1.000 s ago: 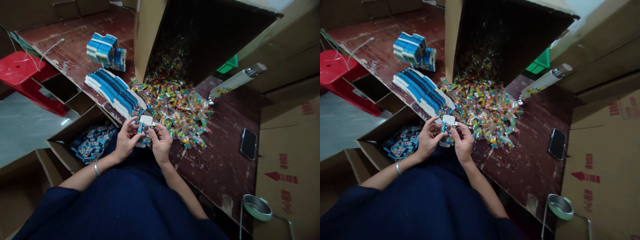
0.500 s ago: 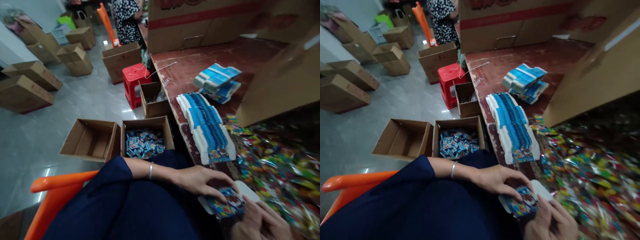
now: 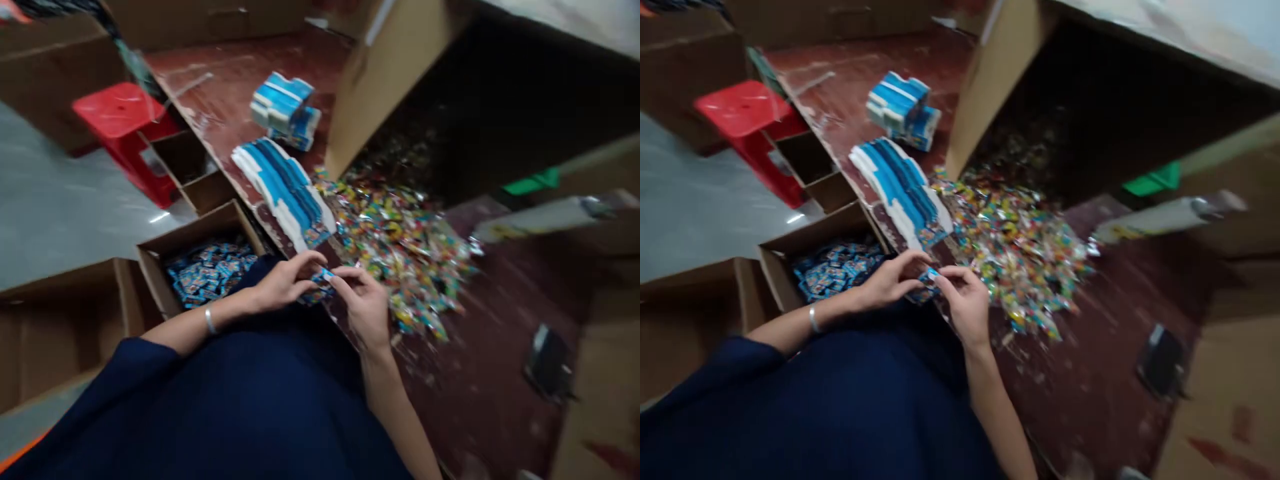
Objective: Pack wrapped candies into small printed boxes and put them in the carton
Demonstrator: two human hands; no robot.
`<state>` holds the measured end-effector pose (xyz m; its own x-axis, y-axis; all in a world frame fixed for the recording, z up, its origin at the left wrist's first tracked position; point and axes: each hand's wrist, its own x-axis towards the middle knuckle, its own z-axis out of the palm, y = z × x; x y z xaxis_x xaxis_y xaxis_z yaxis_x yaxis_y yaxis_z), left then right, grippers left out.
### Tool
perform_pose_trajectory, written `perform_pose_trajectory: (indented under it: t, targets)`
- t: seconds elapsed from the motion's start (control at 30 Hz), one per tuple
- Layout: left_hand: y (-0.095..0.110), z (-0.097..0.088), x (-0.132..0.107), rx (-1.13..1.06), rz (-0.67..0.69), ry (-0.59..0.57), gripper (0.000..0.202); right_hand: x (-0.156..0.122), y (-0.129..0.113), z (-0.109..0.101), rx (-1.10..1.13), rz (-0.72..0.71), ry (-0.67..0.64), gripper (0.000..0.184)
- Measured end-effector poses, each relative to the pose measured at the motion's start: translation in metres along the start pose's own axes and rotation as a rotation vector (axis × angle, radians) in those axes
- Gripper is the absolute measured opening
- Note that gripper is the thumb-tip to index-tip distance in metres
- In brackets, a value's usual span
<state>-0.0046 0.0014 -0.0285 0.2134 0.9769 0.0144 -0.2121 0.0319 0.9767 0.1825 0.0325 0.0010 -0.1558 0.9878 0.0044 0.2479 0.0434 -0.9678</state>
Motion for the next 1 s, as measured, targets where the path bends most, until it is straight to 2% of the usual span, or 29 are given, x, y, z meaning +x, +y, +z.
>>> perform_pose_trajectory:
  t: [0.1,0.27,0.4,0.5,0.6,0.67,0.73,0.8,0.87,0.9,0.93,1.0]
  targets:
    - [-0.001,0.0,0.001,0.026,-0.041,-0.05,0.044,0.002,0.006,-0.007,0.036,0.038,-0.025,0.026]
    - [0.002,0.01,0.001,0.022,-0.106,-0.061,0.051,0.0,0.016,-0.013,0.093,0.089,-0.009,0.031]
    - [0.005,0.013,0.002,-0.021,-0.133,-0.012,0.047,-0.008,0.019,-0.013,0.02,-0.072,0.008,0.028]
    - [0.003,0.016,0.002,-0.069,-0.16,0.024,0.043,-0.018,0.025,-0.009,-0.04,-0.2,0.02,0.019]
    - [-0.006,0.021,-0.001,-0.104,-0.193,0.048,0.039,-0.026,0.032,-0.007,-0.078,-0.225,0.008,0.017]
    - [-0.012,0.022,-0.003,-0.145,-0.248,0.026,0.041,-0.027,0.035,-0.013,-0.101,-0.204,-0.077,0.02]
    - [-0.015,0.016,-0.005,-0.145,-0.353,-0.067,0.043,-0.025,0.037,-0.027,-0.157,-0.169,-0.122,0.024]
    - [-0.011,0.003,-0.006,-0.034,-0.436,-0.2,0.043,-0.022,0.038,-0.047,-0.316,-0.14,0.011,0.026]
    - [0.0,-0.017,-0.004,0.172,-0.425,-0.318,0.041,-0.018,0.04,-0.067,-0.554,-0.114,0.243,0.028]
    - [0.006,-0.027,-0.003,0.276,-0.395,-0.365,0.043,-0.016,0.042,-0.074,-0.668,-0.097,0.308,0.031]
    - [0.013,-0.036,-0.001,0.368,-0.384,-0.435,0.048,-0.015,0.045,-0.08,-0.767,-0.08,0.334,0.035]
    - [0.025,-0.051,0.002,0.488,-0.385,-0.611,0.055,-0.013,0.049,-0.085,-0.892,-0.052,0.298,0.039]
